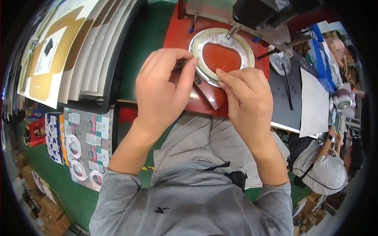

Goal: Assembling electronic components by applying adhesive to a ring and using a manual press to join it to a base.

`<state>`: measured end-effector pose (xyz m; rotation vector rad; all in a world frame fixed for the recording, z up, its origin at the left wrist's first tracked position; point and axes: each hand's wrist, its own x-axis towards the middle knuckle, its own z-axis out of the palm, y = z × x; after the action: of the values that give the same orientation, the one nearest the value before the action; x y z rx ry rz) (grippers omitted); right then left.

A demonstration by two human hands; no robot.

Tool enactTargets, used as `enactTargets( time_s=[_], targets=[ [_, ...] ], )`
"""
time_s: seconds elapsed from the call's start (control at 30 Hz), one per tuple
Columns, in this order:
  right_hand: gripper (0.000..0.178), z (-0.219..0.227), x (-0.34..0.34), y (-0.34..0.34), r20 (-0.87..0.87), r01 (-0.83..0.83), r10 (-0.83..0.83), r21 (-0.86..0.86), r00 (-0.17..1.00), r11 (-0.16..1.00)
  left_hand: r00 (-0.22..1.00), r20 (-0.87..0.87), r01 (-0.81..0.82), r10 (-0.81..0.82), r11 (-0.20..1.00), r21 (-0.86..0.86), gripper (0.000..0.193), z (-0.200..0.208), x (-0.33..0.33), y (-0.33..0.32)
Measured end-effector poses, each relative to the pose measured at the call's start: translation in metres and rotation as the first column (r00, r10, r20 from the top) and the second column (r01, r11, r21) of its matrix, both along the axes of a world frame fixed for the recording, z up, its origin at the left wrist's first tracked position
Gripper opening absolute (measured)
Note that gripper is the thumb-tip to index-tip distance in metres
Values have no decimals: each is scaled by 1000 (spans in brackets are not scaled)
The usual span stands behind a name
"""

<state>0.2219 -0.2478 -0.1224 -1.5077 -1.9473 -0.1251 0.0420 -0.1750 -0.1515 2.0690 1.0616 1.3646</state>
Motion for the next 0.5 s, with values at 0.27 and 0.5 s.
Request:
enactTargets(
  time_s=[0.27, 0.5],
  targets=[
    [27, -5, 3, 2, 73, -29, 29, 4, 997, 1000, 1000, 14, -28, 27, 998, 50, 25, -8, 22, 19],
    [31, -1, 5, 3, 190, -60, 65, -29, 980, 998, 992, 99, -80, 72, 994, 74, 23, -12, 27, 23]
  ],
)
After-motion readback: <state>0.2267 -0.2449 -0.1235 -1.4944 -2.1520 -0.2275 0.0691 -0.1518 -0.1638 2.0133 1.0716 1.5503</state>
